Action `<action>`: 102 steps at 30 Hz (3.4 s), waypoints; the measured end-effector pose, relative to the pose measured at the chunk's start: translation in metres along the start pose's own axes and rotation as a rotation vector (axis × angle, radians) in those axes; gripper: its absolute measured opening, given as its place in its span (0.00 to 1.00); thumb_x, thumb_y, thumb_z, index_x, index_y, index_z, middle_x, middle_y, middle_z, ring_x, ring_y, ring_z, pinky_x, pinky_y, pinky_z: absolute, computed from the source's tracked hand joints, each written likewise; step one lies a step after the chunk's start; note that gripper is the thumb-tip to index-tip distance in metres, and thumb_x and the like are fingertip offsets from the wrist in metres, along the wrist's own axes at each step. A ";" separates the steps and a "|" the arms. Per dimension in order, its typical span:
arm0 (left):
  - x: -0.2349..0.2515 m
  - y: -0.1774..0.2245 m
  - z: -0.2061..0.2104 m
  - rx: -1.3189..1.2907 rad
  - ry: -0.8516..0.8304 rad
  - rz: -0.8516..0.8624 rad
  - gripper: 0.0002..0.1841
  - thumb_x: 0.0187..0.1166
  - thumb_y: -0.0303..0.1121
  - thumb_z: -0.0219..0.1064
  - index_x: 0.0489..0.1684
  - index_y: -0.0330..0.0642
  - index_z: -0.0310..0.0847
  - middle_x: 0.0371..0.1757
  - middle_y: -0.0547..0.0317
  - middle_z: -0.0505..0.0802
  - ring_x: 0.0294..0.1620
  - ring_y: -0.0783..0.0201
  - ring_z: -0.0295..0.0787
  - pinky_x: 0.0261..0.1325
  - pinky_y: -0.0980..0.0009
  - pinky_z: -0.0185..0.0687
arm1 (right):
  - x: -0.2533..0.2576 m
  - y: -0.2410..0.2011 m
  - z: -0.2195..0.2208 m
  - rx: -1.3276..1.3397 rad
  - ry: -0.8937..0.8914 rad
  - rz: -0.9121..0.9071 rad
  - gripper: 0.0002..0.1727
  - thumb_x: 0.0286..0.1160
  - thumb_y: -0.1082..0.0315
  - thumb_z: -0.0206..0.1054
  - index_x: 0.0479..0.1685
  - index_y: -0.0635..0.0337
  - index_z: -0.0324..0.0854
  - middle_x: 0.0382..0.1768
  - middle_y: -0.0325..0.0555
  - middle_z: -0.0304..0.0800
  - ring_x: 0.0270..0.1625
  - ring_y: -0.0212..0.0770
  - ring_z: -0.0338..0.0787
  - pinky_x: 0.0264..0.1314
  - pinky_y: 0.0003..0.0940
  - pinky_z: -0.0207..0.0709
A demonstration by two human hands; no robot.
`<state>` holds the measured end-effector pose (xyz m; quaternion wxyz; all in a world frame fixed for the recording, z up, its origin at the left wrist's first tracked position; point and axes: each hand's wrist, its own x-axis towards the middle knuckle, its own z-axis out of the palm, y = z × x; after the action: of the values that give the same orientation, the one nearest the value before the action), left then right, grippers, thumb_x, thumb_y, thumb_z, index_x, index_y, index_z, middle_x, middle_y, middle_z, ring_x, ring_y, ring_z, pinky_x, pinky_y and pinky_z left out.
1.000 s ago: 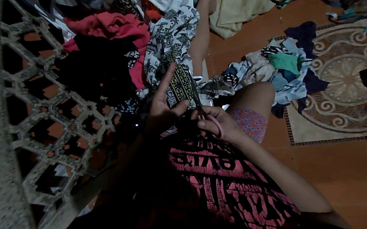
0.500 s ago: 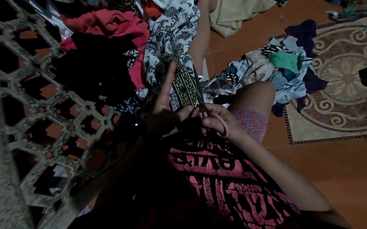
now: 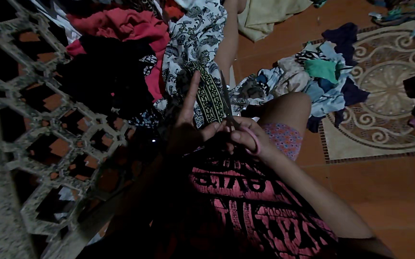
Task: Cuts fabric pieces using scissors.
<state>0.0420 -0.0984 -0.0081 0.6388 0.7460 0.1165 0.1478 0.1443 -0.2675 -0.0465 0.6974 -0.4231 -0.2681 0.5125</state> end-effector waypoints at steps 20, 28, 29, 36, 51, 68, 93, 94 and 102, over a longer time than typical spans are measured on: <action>-0.013 0.022 -0.037 0.272 -0.157 -0.521 0.45 0.73 0.39 0.75 0.94 0.56 0.53 0.79 0.47 0.79 0.53 0.67 0.91 0.51 0.65 0.89 | -0.012 0.001 -0.011 -0.235 0.136 0.158 0.08 0.75 0.60 0.71 0.42 0.54 0.86 0.22 0.24 0.85 0.22 0.20 0.83 0.25 0.17 0.78; 0.004 0.047 -0.067 0.497 0.090 -0.315 0.13 0.85 0.35 0.63 0.58 0.38 0.85 0.44 0.58 0.93 0.39 0.73 0.88 0.47 0.69 0.86 | -0.014 0.012 -0.015 -0.190 0.055 0.059 0.13 0.73 0.52 0.75 0.45 0.50 0.87 0.28 0.21 0.88 0.26 0.19 0.84 0.29 0.18 0.80; 0.012 0.038 -0.060 0.347 0.069 -0.294 0.16 0.86 0.35 0.60 0.63 0.35 0.81 0.55 0.52 0.92 0.49 0.69 0.90 0.55 0.67 0.87 | -0.013 0.012 -0.014 -0.186 0.055 0.056 0.13 0.73 0.52 0.75 0.45 0.50 0.87 0.28 0.22 0.88 0.26 0.19 0.83 0.29 0.17 0.80; 0.062 -0.002 -0.021 -0.244 0.151 -0.374 0.30 0.82 0.29 0.67 0.80 0.39 0.57 0.49 0.55 0.91 0.48 0.68 0.90 0.57 0.65 0.87 | -0.014 0.012 -0.015 -0.253 0.078 0.041 0.12 0.73 0.56 0.75 0.44 0.52 0.87 0.30 0.23 0.88 0.26 0.19 0.84 0.29 0.17 0.81; 0.058 -0.010 -0.035 -0.184 0.149 0.083 0.21 0.66 0.19 0.74 0.61 0.35 0.88 0.59 0.62 0.90 0.59 0.74 0.85 0.61 0.76 0.83 | 0.002 0.018 -0.022 -0.147 -0.093 0.004 0.16 0.73 0.46 0.74 0.46 0.45 0.89 0.29 0.19 0.88 0.26 0.14 0.82 0.28 0.13 0.77; 0.044 -0.019 -0.033 -0.086 0.264 -0.026 0.33 0.66 0.19 0.73 0.78 0.40 0.77 0.73 0.56 0.82 0.48 0.75 0.87 0.44 0.79 0.87 | 0.045 0.015 -0.018 -0.071 -0.130 -0.078 0.22 0.74 0.40 0.71 0.54 0.45 0.86 0.36 0.21 0.88 0.35 0.19 0.85 0.38 0.19 0.81; 0.042 -0.022 -0.029 -0.093 0.286 0.059 0.37 0.64 0.21 0.75 0.82 0.39 0.72 0.76 0.51 0.78 0.57 0.75 0.85 0.45 0.82 0.86 | 0.042 0.010 -0.010 -0.131 -0.069 -0.035 0.17 0.75 0.47 0.73 0.50 0.48 0.87 0.30 0.19 0.87 0.29 0.16 0.83 0.32 0.15 0.79; 0.041 -0.021 -0.029 -0.100 0.278 0.050 0.37 0.64 0.21 0.76 0.82 0.39 0.73 0.76 0.51 0.78 0.59 0.74 0.85 0.46 0.81 0.87 | 0.043 0.010 -0.012 -0.126 -0.082 -0.047 0.19 0.76 0.44 0.71 0.51 0.48 0.87 0.30 0.19 0.86 0.30 0.16 0.83 0.33 0.16 0.79; 0.033 -0.029 -0.017 -0.189 0.274 0.035 0.37 0.64 0.21 0.77 0.81 0.43 0.75 0.72 0.57 0.79 0.52 0.74 0.85 0.44 0.80 0.88 | 0.048 0.002 -0.009 -0.086 -0.057 -0.047 0.17 0.77 0.47 0.71 0.50 0.48 0.87 0.30 0.19 0.87 0.28 0.16 0.82 0.31 0.15 0.78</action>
<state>0.0668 -0.0658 -0.0317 0.6817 0.6573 0.1750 0.2694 0.1668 -0.2249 -0.0559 0.6825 -0.4316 -0.3196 0.4957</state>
